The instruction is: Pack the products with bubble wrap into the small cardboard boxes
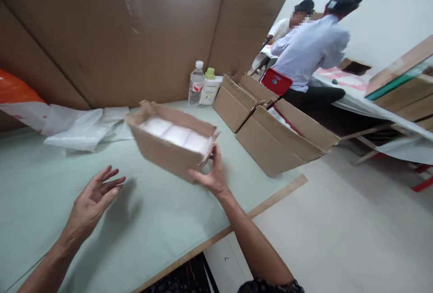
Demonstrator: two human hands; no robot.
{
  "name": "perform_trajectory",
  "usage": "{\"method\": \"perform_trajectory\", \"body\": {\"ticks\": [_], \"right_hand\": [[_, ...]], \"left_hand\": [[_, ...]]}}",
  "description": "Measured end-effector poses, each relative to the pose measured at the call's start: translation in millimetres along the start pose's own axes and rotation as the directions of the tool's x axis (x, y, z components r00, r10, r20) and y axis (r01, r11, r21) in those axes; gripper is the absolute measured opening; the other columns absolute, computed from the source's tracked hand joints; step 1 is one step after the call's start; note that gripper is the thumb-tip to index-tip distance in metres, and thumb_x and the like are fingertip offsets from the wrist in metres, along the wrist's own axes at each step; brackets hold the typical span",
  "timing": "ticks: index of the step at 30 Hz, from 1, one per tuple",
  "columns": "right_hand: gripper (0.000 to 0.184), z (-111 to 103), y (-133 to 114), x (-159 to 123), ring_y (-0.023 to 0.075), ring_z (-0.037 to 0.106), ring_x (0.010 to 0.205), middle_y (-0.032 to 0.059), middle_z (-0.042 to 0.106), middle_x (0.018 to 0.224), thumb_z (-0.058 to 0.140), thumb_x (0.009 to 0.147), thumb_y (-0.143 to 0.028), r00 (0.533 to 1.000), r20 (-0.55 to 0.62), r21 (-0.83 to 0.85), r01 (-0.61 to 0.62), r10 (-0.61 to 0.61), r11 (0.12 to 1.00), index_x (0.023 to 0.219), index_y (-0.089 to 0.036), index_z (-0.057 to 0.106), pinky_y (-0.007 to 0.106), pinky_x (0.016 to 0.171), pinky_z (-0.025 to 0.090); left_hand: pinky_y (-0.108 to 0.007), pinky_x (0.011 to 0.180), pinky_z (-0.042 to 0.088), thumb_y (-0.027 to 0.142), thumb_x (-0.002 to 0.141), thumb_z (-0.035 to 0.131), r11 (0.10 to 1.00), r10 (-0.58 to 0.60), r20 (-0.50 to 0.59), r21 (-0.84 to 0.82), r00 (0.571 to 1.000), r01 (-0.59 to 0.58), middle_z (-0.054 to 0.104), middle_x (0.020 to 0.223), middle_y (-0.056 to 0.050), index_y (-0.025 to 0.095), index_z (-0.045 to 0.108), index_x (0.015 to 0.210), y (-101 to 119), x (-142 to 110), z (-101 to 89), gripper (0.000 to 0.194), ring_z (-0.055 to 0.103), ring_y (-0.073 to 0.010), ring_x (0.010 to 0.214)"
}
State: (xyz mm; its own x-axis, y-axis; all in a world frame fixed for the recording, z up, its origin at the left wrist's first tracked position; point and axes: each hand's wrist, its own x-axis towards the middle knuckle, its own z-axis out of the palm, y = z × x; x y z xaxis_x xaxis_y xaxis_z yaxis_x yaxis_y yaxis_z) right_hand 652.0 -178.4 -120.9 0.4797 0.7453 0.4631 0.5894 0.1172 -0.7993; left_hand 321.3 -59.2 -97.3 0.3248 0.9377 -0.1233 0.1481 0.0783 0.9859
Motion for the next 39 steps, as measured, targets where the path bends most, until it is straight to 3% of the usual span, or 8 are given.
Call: {"method": "perform_trajectory", "body": {"ticks": [5,10,19,25,29,32,35,39], "right_hand": [[0.118,-46,58,56,0.0337,0.05,0.136,0.0195,0.04,0.155,0.08,0.07,-0.057,0.954,-0.298,-0.173,-0.044,-0.009,0.984,0.16,-0.023,0.013,0.051,0.103,0.051],[0.105,-58,85,87,0.036,0.038,0.145,0.0236,0.038,0.154,0.076,0.074,-0.052,0.9,-0.435,-0.293,-0.119,-0.021,0.948,0.157,-0.013,0.025,0.057,0.116,0.039],[0.056,-47,80,39,0.0311,0.058,0.12,0.0184,0.059,0.129,0.063,0.086,-0.047,0.966,-0.233,-0.364,-0.193,0.112,0.911,0.133,-0.017,0.055,0.051,0.097,0.054],[0.063,-46,84,57,0.0312,0.061,0.118,0.0223,0.055,0.136,0.061,0.085,-0.045,0.963,-0.22,-0.413,-0.237,0.157,0.879,0.137,-0.012,0.052,0.049,0.098,0.053],[0.061,-34,80,43,0.0342,0.062,0.116,0.0244,0.057,0.137,0.06,0.084,-0.047,0.974,-0.137,-0.432,-0.224,0.182,0.874,0.134,-0.011,0.056,0.055,0.101,0.05],[0.048,-18,69,18,0.0382,0.057,0.125,0.0212,0.061,0.137,0.056,0.087,-0.047,0.989,0.043,-0.519,-0.096,0.138,0.85,0.123,-0.015,0.065,0.063,0.105,0.043],[0.041,7,54,-5,0.0373,0.057,0.128,0.018,0.062,0.138,0.048,0.096,-0.043,0.962,0.274,-0.576,0.173,-0.011,0.799,0.124,-0.019,0.066,0.061,0.103,0.045],[0.042,59,20,-32,0.0354,0.059,0.128,0.017,0.063,0.139,0.043,0.1,-0.039,0.818,0.497,-0.417,0.518,-0.289,0.747,0.131,-0.018,0.063,0.053,0.098,0.05]], "left_hand": [[-0.044,0.098,0.058,0.062,0.078,0.072,0.99,-0.05,0.152,0.136,0.987,0.029,0.071,0.125,-0.018,0.017,0.063,0.128,-12,-7,19.5,0.067,0.071,-0.0308,0.114],[-0.039,0.098,0.06,0.06,0.081,0.07,0.983,-0.109,0.19,0.164,0.976,0.078,0.072,0.125,-0.015,0.019,0.07,0.117,-30,-19,19.0,0.055,0.073,-0.0289,0.11],[-0.037,0.101,0.058,0.055,0.083,0.072,0.979,-0.131,0.141,0.175,0.981,0.106,0.073,0.124,-0.013,0.019,0.07,0.117,-48,-36,9.3,0.05,0.072,-0.0284,0.113],[-0.037,0.101,0.058,0.059,0.083,0.07,0.979,-0.155,0.14,0.155,0.978,0.133,0.072,0.126,-0.014,0.018,0.069,0.116,-46,-44,10.8,0.053,0.073,-0.0281,0.112],[-0.038,0.097,0.059,0.057,0.083,0.07,0.984,-0.146,0.087,0.117,0.985,0.135,0.075,0.119,-0.014,0.018,0.071,0.112,-40,-54,11.7,0.049,0.074,-0.0278,0.107],[-0.04,0.095,0.06,0.051,0.083,0.069,0.991,-0.107,0.063,0.085,0.992,0.102,0.077,0.11,-0.012,0.018,0.073,0.105,-30,-66,16.2,0.04,0.075,-0.0271,0.101],[-0.039,0.092,0.059,0.043,0.084,0.066,0.996,-0.069,0.082,0.054,0.994,0.065,0.077,0.105,-0.011,0.017,0.073,0.104,-23,-72,18.2,0.033,0.075,-0.0249,0.097],[-0.035,0.089,0.058,0.032,0.086,0.062,0.988,0.031,0.105,0.147,0.994,-0.046,0.077,0.106,-0.011,0.018,0.075,0.105,-21,-66,-10.1,0.027,0.072,-0.0221,0.098]]}}
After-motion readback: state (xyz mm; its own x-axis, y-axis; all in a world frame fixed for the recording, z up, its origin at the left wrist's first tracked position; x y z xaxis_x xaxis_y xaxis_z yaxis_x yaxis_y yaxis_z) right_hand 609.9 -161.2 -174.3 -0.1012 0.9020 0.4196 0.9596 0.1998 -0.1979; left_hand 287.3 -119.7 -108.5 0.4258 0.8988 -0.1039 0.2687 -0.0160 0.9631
